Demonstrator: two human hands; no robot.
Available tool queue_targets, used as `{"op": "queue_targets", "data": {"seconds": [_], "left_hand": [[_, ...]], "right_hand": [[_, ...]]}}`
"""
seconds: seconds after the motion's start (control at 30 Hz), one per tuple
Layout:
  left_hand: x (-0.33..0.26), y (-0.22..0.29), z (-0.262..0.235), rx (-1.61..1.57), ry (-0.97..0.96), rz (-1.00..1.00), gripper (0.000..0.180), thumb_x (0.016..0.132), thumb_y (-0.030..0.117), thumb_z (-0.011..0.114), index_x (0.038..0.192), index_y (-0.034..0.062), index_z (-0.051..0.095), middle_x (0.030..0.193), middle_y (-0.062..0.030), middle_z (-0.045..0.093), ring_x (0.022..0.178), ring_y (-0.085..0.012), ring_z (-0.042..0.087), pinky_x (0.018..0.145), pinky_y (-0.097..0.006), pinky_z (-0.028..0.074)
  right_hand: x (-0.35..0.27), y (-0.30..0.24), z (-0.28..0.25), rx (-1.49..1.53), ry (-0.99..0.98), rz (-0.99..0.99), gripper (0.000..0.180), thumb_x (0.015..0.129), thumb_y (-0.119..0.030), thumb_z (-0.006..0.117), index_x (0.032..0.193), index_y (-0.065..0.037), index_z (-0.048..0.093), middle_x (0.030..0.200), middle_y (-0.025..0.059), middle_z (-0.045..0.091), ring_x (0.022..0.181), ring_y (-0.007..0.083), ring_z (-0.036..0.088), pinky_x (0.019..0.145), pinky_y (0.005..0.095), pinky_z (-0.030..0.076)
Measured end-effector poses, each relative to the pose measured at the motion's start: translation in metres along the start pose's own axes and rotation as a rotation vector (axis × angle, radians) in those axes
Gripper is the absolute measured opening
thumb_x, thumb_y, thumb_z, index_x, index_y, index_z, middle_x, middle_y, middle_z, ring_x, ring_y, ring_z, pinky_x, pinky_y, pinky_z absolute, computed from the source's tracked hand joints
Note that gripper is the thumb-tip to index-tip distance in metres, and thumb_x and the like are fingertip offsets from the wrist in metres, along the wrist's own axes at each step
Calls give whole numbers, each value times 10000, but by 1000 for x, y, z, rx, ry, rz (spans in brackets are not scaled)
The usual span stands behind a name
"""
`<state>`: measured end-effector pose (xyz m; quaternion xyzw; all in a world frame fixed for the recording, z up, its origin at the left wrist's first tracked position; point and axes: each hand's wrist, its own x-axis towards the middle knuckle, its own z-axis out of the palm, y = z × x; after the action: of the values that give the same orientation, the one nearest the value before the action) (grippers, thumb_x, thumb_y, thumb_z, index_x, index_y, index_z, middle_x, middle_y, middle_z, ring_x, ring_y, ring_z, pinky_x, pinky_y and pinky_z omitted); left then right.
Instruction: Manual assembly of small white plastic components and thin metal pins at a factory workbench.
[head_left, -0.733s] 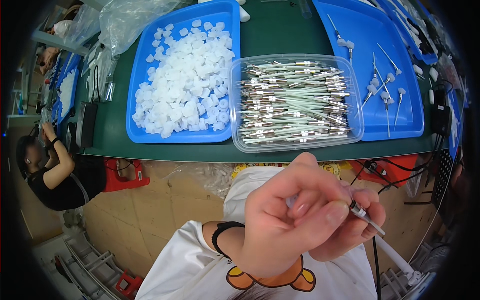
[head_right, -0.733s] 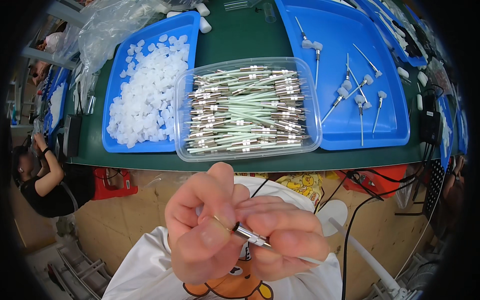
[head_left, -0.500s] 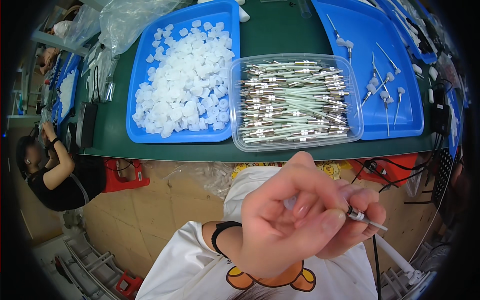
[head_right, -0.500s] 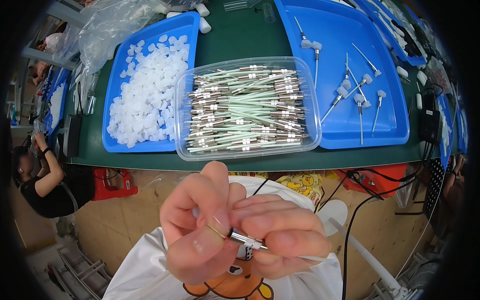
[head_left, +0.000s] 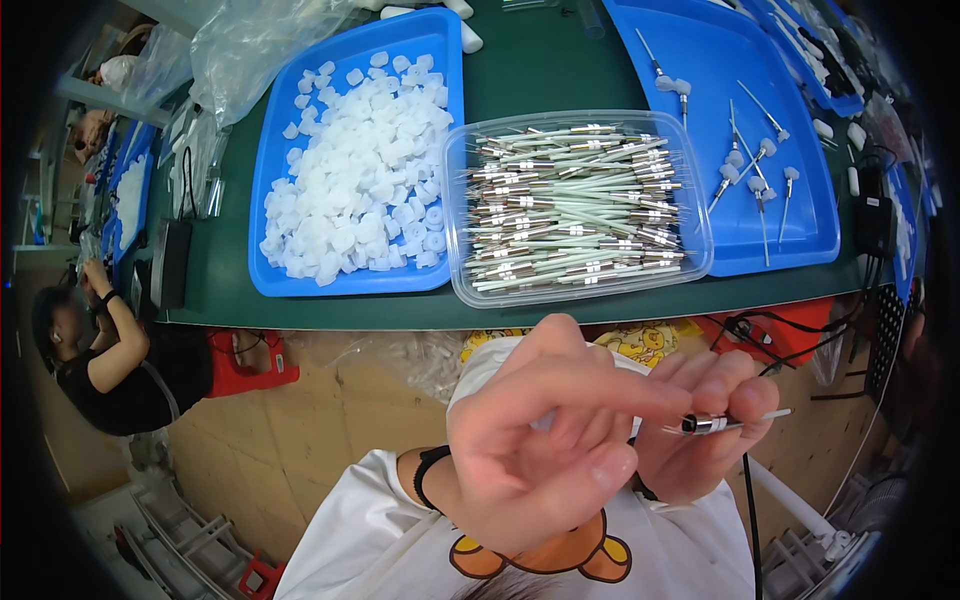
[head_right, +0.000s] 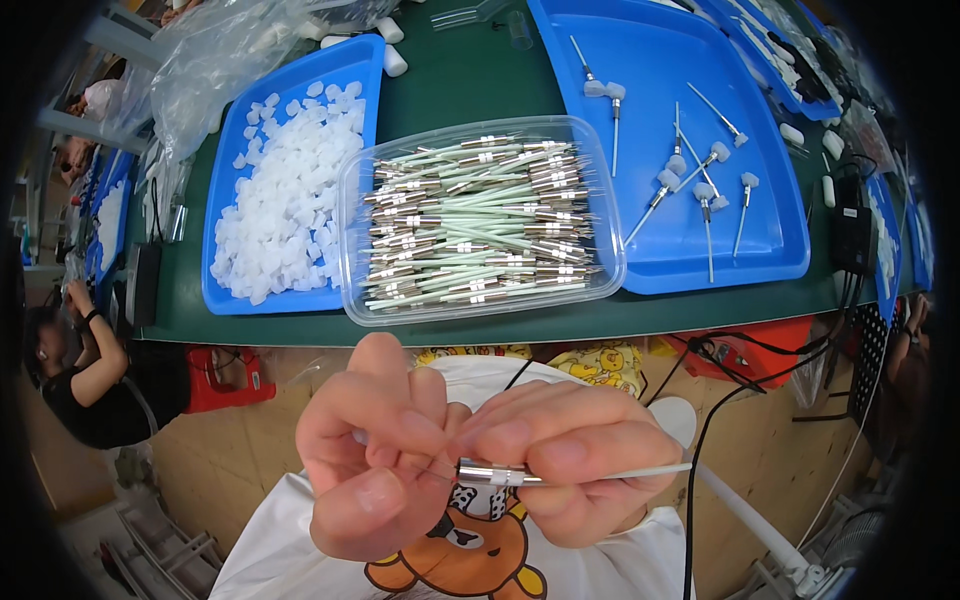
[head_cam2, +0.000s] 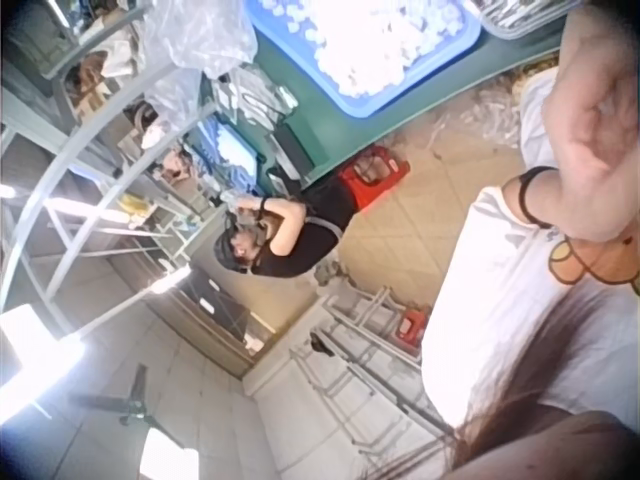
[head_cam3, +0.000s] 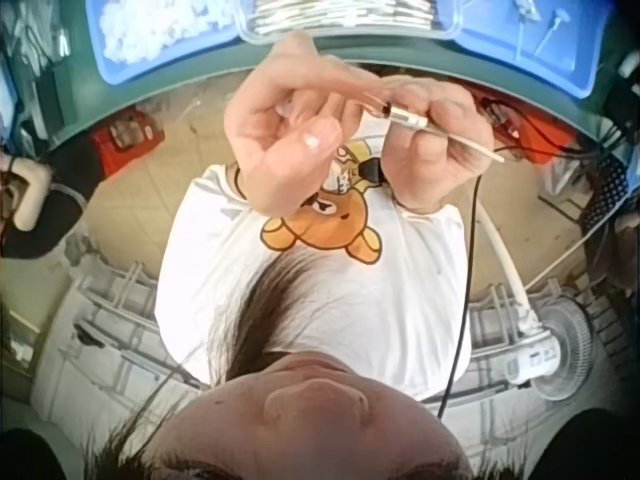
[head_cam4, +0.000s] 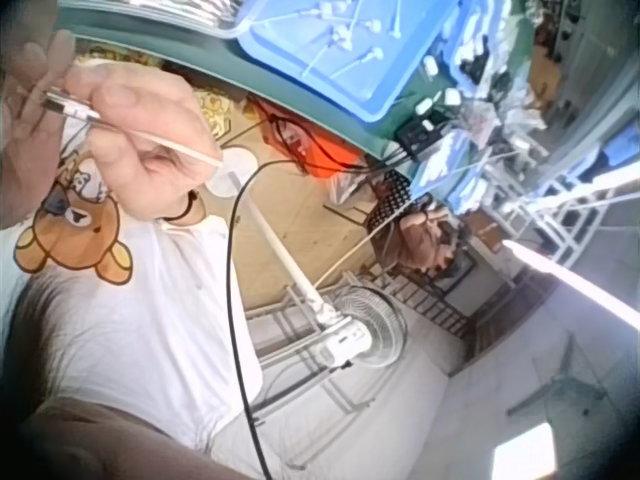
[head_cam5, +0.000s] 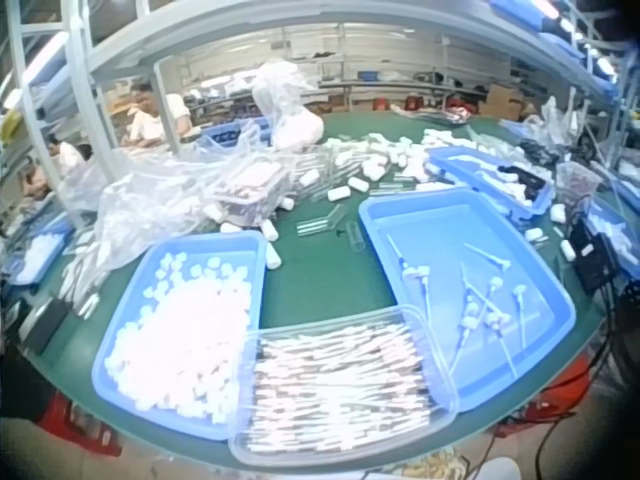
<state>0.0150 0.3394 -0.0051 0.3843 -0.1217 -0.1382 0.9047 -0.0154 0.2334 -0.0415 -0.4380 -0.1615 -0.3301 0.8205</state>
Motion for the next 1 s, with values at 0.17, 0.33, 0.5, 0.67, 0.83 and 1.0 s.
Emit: {"op": "queue_targets", "data": {"seconds": [0.17, 0.33, 0.5, 0.67, 0.83, 1.0], "left_hand": [[1, -6, -7, -1, -66, 110, 304, 672, -46, 524, 969, -89, 574, 739, -43, 435, 563, -52, 343, 516, -195, 273], [3, -6, -7, 8, -53, 126, 307, 662, -61, 529, 964, -88, 577, 728, -32, 428, 562, -49, 358, 506, -188, 268], [4, 2, -14, 117, -94, 30, 318, 754, 95, 484, 1024, -72, 500, 706, -13, 369, 588, -68, 340, 513, -215, 288], [15, 10, -23, 61, -43, -149, 605, 802, 226, 398, 1313, -50, 230, 732, -33, 428, 650, -91, 371, 559, -206, 318], [20, 19, -14, 198, 54, -210, 525, 824, 146, 416, 1284, -50, 257, 969, -173, 529, 659, -105, 424, 603, -205, 368], [10, 14, -16, 139, 38, -106, 242, 837, 101, 506, 1019, 30, 363, 1078, -295, 492, 617, -118, 456, 579, -210, 406]], "right_hand": [[3, -2, 1, -58, 23, 26, 240, 806, -46, 552, 1007, 23, 439, 889, 235, 564, 722, 317, 621, 615, 407, 531], [4, -2, 4, -78, 62, 36, 228, 808, -61, 559, 987, 38, 457, 868, 238, 567, 709, 317, 622, 600, 397, 532], [5, -4, 5, -67, 69, 69, 228, 810, -68, 559, 980, 41, 454, 854, 244, 566, 674, 315, 621, 568, 388, 531], [8, -6, 0, -114, 50, 75, 228, 809, -74, 561, 974, 39, 451, 837, 251, 560, 639, 302, 617, 530, 367, 529], [9, -11, -1, -192, 123, 100, 222, 806, -80, 564, 962, 36, 458, 818, 244, 556, 628, 290, 614, 528, 356, 533], [12, -14, 3, -170, 120, 82, 208, 803, -76, 564, 934, 44, 457, 800, 218, 546, 668, 299, 614, 585, 370, 544]]}}
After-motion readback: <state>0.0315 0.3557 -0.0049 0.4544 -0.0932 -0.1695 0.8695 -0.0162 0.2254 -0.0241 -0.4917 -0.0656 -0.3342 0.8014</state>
